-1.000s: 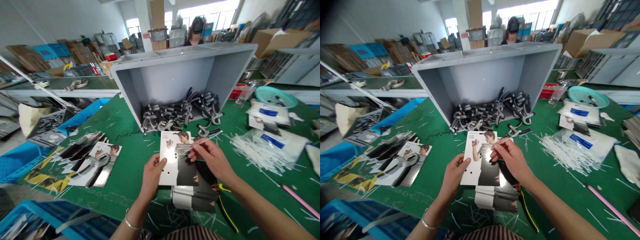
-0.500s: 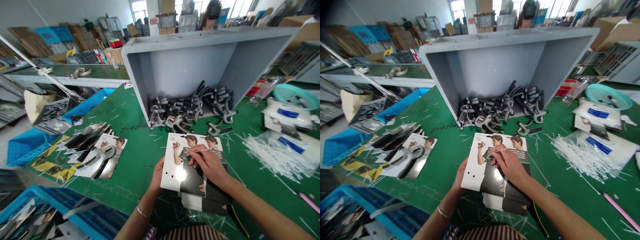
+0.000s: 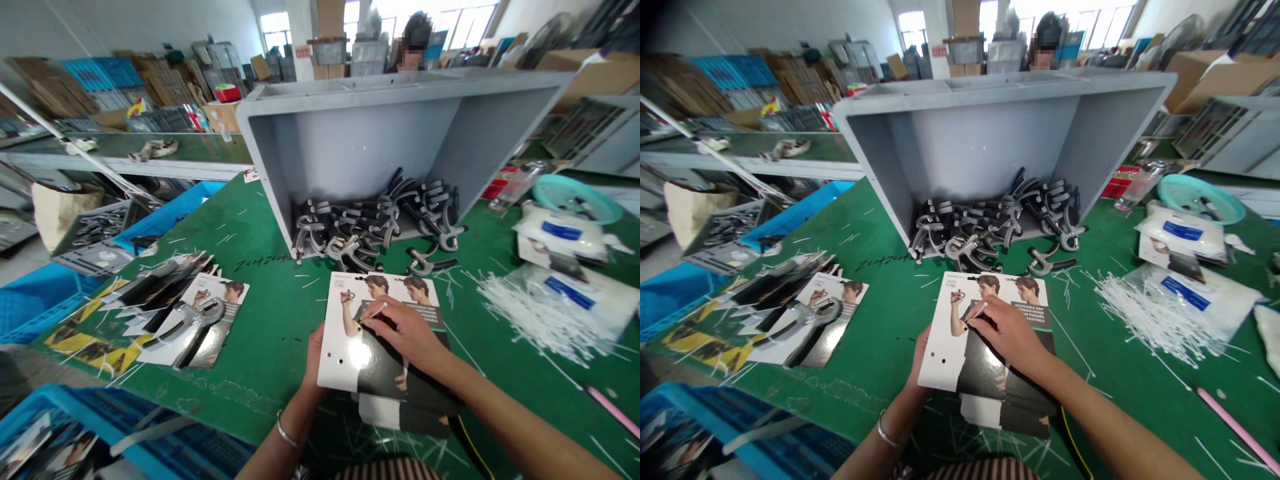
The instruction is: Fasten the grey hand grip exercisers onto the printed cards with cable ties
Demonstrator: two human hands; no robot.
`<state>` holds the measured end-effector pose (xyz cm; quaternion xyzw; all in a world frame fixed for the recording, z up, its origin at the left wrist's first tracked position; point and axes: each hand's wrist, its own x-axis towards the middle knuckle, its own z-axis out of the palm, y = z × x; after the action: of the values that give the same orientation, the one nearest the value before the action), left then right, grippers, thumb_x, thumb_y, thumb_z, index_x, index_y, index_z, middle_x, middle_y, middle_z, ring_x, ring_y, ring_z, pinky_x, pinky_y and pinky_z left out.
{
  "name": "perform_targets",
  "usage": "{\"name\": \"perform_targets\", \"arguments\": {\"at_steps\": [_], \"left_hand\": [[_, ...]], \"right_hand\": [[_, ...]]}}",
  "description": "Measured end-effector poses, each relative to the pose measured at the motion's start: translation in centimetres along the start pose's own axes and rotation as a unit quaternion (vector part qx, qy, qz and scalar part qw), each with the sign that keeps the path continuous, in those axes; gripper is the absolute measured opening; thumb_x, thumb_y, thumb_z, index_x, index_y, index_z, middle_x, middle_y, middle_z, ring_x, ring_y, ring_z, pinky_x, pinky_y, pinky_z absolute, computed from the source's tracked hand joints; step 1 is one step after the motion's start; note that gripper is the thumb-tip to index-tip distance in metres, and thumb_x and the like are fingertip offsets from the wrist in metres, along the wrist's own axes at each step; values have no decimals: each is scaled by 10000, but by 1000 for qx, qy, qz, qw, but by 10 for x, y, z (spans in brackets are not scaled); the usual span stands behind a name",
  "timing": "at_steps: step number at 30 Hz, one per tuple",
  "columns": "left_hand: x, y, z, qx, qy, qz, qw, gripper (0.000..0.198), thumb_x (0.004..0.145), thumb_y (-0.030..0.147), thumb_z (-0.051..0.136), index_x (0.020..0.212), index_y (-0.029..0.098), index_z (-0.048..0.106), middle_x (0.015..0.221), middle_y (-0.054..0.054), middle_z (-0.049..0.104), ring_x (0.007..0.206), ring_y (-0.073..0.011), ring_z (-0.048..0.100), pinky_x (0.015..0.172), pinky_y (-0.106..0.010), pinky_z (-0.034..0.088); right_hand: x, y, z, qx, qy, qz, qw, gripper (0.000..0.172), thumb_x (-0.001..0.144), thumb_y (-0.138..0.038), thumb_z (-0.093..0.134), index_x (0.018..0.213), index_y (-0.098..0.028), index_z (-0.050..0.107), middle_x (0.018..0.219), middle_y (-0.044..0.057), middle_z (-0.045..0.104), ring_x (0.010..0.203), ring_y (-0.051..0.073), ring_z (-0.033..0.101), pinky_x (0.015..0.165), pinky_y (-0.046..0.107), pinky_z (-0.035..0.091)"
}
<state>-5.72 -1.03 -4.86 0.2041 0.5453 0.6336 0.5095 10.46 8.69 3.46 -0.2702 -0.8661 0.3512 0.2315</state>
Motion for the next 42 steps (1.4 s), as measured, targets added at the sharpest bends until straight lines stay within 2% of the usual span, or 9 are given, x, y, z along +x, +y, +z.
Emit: {"name": "perform_targets", "arguments": {"at_steps": [3, 8, 14, 19, 24, 28, 31, 35, 42], "left_hand": [[-23, 2, -19, 40, -24, -6, 999, 281, 675, 273, 789, 925, 150, 754, 834, -42, 751, 778, -227, 679, 733, -330, 545], [-48, 11, -41, 120, -92, 44, 988, 307, 673, 190, 769, 980, 194, 772, 1128, -76, 723, 1032, -249, 653, 929, -333, 491], [-27, -3, -26, 113, -41, 138, 983, 145, 766, 243, 700, 870, 183, 780, 989, -62, 736, 948, -230, 653, 821, -291, 496], [-11, -6, -12, 116, -6, 123, 986, 225, 814, 287, 637, 963, 149, 733, 912, -78, 736, 866, -244, 665, 764, -335, 520], [0, 18, -20, 217, 74, 220, 948, 91, 748, 185, 674, 827, 206, 714, 1210, -75, 654, 1210, -263, 517, 1059, -408, 368], [13, 24, -16, 90, -78, 48, 992, 154, 669, 253, 759, 789, 165, 722, 854, -53, 719, 849, -209, 629, 810, -325, 481], [21, 16, -9, 35, -117, -52, 991, 261, 622, 350, 782, 643, 105, 694, 566, -27, 630, 525, -136, 539, 534, -255, 415], [23, 10, -4, 13, -102, -64, 993, 312, 612, 401, 763, 661, 101, 693, 524, -3, 600, 430, -89, 452, 449, -225, 346], [16, 17, 11, 19, -46, -4, 999, 303, 771, 434, 648, 800, 143, 728, 674, -34, 688, 648, -188, 620, 623, -287, 507]], "right_hand": [[0, -3, -7, 34, -21, 32, 999, 114, 960, -238, 556, 909, -229, 658, 928, 16, 667, 865, 178, 625, 776, 293, 463], [3, -4, -6, 24, -25, 42, 998, 127, 954, -244, 560, 906, -221, 674, 908, 24, 658, 854, 183, 614, 764, 289, 444], [4, -4, -3, 20, -23, 47, 998, 136, 959, -254, 553, 920, -218, 679, 904, 21, 658, 844, 177, 618, 761, 284, 441], [3, -7, -3, 10, -26, 37, 999, 134, 961, -253, 553, 941, -230, 684, 926, 16, 667, 869, 177, 624, 782, 284, 437], [2, -4, -3, -19, -32, 34, 999, 144, 969, -276, 535, 945, -232, 670, 905, 24, 655, 865, 190, 618, 772, 295, 434], [3, -4, -3, -29, -34, 35, 998, 151, 970, -298, 527, 960, -236, 664, 922, 28, 655, 860, 194, 609, 789, 309, 434], [4, -7, -4, -19, -40, 36, 998, 144, 966, -277, 524, 963, -238, 663, 946, 25, 666, 870, 191, 614, 801, 309, 437], [4, -9, -6, -16, -44, 36, 998, 139, 955, -242, 530, 982, -240, 666, 968, 22, 671, 892, 187, 616, 813, 305, 438], [4, -7, -6, -14, -41, 42, 998, 165, 968, -261, 526, 996, -242, 688, 950, 34, 665, 886, 198, 623, 806, 315, 447]]}}
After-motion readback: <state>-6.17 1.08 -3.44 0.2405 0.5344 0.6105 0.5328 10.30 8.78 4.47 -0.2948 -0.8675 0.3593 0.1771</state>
